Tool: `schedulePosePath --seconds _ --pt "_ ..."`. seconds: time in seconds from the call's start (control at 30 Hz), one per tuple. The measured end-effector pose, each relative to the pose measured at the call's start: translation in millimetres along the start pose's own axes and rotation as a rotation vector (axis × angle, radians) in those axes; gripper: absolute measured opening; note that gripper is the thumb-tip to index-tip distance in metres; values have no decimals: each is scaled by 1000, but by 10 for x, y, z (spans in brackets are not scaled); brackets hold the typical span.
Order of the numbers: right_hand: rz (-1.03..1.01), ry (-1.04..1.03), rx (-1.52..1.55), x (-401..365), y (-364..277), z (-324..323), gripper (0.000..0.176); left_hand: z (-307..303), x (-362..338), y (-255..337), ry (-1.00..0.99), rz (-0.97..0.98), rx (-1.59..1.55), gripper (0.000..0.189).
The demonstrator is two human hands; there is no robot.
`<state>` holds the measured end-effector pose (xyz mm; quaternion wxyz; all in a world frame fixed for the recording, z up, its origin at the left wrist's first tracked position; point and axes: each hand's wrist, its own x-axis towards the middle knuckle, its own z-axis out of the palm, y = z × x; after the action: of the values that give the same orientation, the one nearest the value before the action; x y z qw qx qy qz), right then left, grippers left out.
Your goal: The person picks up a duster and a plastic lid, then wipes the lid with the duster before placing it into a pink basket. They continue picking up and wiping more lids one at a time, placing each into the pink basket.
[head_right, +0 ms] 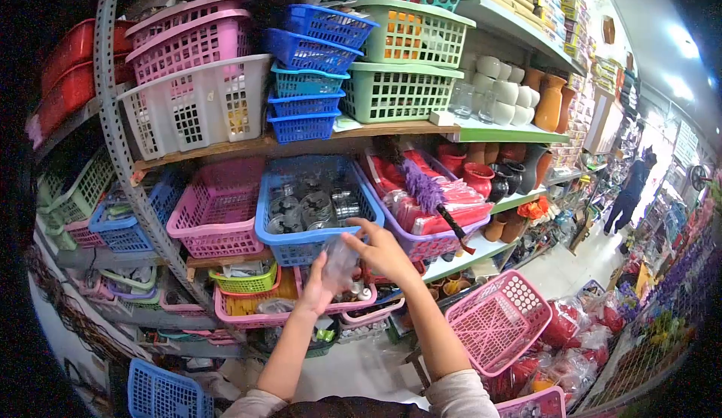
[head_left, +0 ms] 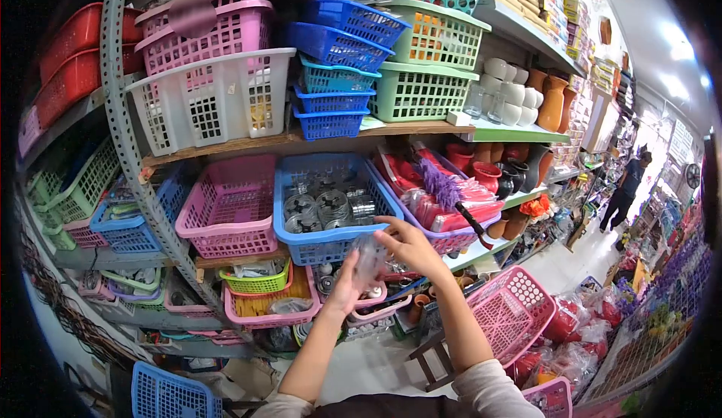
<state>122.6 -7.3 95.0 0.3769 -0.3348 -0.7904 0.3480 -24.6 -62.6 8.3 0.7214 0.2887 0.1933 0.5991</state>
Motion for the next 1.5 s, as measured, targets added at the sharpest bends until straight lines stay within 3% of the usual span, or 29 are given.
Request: schedulePosePath --seconds 0.07,0.1,0.13,0.17,0.2,0.27,0.33,0.4,0.53,0.57,0.6,0.67,0.7,0.73,0.8,1.03,1.23,1.33,1.5 --pt "-94 77 -23 81 90 184 44 -39 108 111 193 401 580 65" --pt "-99 70 -21 121 34 225 44 -88 208 214 179 538 686 78" --pt "13 87 102 174 -58 251 48 -52 234 353 187 546 688 78" --pt "127 101 224 233 -121 277 51 1 238 498 233 690 957 82" --pt "122 91 229 333 -65 321 51 41 261 626 279 827 1229 87" --pt "-32 194 16 646 260 440 57 78 389 823 285 881 1330 90" --pt "-135 314 55 1008 603 553 59 25 563 965 338 867 1397 90" --pt "25 238 31 1209 609 513 59 -146 786 1054 390 875 1639 88" --pt "45 242 -73 1468 1016 677 56 -522 1084 1040 394 687 1703 91" --pt "-180 444 -386 1447 1149 771 50 -620 1133 1025 380 622 1723 87" --pt "-182 441 -380 1449 1143 765 50 -569 1091 1042 385 622 1728 87" --pt "119 117 -137 1404 1164 706 54 -462 1013 1024 424 433 1872 78" --pt "-21 193 -268 1322 1105 714 51 -503 1028 1003 416 490 1841 68" --pt "-18 190 -267 1324 1099 710 51 -547 1042 995 417 485 1840 68" --pt "190 17 -173 1347 1067 670 44 -601 1071 977 420 351 1874 61" --pt "253 -62 -235 1395 1068 727 37 -578 1082 980 493 141 1919 56" --pt "400 40 -577 1254 741 777 42 -574 1092 963 548 139 1887 48" --pt "411 -75 -589 1265 762 743 43 -538 1077 984 515 61 1917 41" --pt "394 -52 -616 1293 837 778 43 -591 1135 961 545 61 1943 37"
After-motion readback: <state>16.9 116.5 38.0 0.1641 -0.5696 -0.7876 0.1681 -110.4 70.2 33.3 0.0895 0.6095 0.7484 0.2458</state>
